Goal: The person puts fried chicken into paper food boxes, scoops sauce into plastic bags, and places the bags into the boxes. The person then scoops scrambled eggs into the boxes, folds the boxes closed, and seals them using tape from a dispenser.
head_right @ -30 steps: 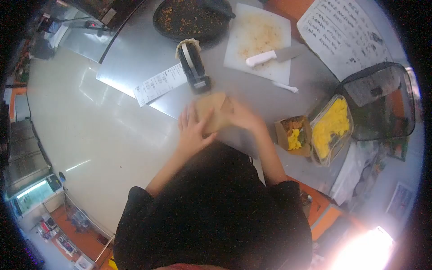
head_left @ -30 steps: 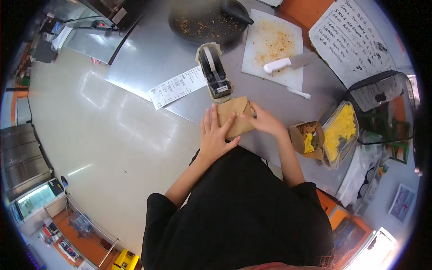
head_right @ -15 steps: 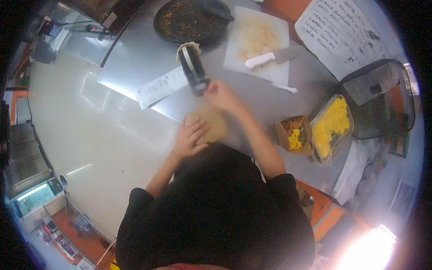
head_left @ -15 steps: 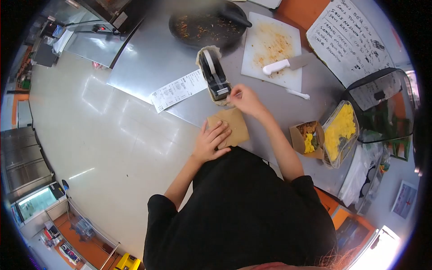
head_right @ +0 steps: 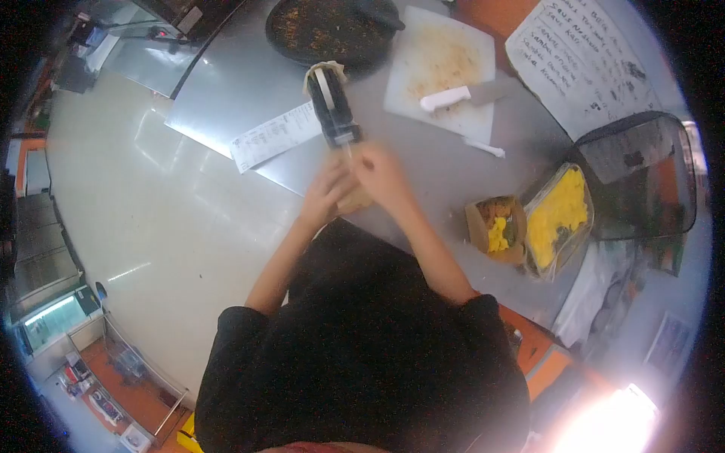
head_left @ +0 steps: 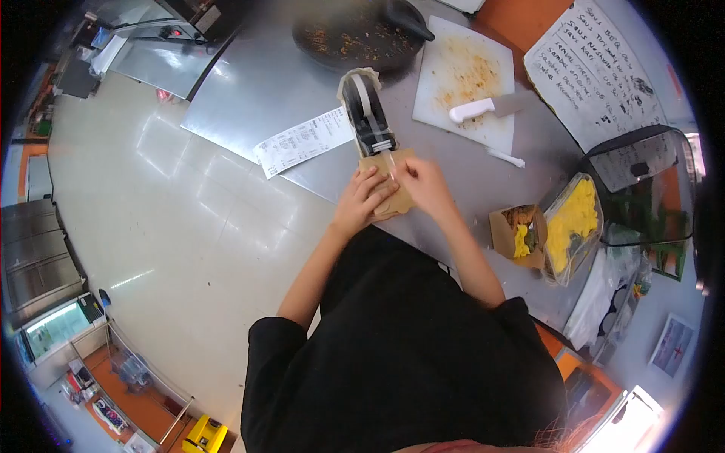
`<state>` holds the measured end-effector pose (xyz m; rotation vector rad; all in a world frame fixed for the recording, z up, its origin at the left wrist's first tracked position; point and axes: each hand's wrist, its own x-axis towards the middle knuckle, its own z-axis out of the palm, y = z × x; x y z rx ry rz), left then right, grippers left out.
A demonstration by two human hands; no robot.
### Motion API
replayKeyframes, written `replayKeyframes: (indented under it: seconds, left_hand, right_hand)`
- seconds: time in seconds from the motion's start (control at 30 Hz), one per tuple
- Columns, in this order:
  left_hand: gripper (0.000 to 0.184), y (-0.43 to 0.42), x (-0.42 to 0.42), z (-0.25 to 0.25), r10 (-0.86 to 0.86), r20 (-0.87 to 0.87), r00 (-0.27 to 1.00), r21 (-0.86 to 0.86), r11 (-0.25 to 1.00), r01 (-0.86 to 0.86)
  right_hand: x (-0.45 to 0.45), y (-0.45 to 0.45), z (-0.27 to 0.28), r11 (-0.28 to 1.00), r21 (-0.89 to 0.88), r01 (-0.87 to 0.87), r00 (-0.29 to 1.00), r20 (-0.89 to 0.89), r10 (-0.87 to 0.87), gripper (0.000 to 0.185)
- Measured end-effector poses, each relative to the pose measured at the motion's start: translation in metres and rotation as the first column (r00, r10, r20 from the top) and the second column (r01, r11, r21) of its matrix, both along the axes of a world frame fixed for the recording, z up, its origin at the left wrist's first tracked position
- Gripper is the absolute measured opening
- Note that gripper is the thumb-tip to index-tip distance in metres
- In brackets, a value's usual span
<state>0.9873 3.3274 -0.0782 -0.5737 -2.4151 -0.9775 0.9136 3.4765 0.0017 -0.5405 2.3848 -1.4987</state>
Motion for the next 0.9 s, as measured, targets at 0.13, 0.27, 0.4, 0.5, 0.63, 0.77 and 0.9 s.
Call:
replayKeyframes:
  seconds: [0.13, 0.27, 0.4, 0.5, 0.63, 0.77, 0.9]
  left_hand:
    - [0.053, 0.001, 0.001, -0.009, 0.026, 0.022, 0.999, 0.006, 1.0, -0.026]
    - [0.052, 0.003, 0.003, -0.005, 0.042, 0.051, 0.998, -0.016, 0.999, -0.041]
    - [0.054, 0.001, 0.003, -0.003, 0.056, 0.016, 0.998, -0.08, 0.995, -0.055]
    - [0.058, 0.001, 0.001, -0.008, 0.043, -0.013, 0.999, -0.016, 0.999, -0.043]
    - [0.065, -0.002, 0.0, -0.002, 0.023, -0.005, 1.0, 0.006, 1.0, -0.023]
    - [0.069, -0.004, 0.001, 0.005, 0.023, 0.047, 0.999, -0.056, 0.998, -0.02]
    - [0.068, -0.002, 0.001, 0.013, 0.04, 0.065, 0.997, -0.057, 0.998, -0.037]
  right_hand:
    - [0.051, 0.026, -0.004, 0.991, 0.116, 0.066, 0.96, 0.264, -0.095, 0.02]
    - [0.074, 0.026, -0.036, 0.964, 0.067, 0.259, 0.936, 0.228, -0.267, 0.021]
    - [0.086, 0.024, -0.027, 0.953, 0.061, 0.298, 0.944, 0.13, -0.303, 0.019]
    - [0.093, 0.027, -0.044, 0.942, 0.044, 0.332, 0.92, 0.206, -0.334, 0.019]
    - [0.093, 0.027, -0.067, 0.934, -0.028, 0.356, 0.892, 0.307, -0.331, 0.02]
    - [0.09, 0.026, -0.087, 0.927, -0.082, 0.366, 0.93, 0.053, -0.363, 0.018]
    - [0.072, 0.035, -0.062, 0.927, 0.324, 0.19, 0.974, 0.054, -0.218, 0.023]
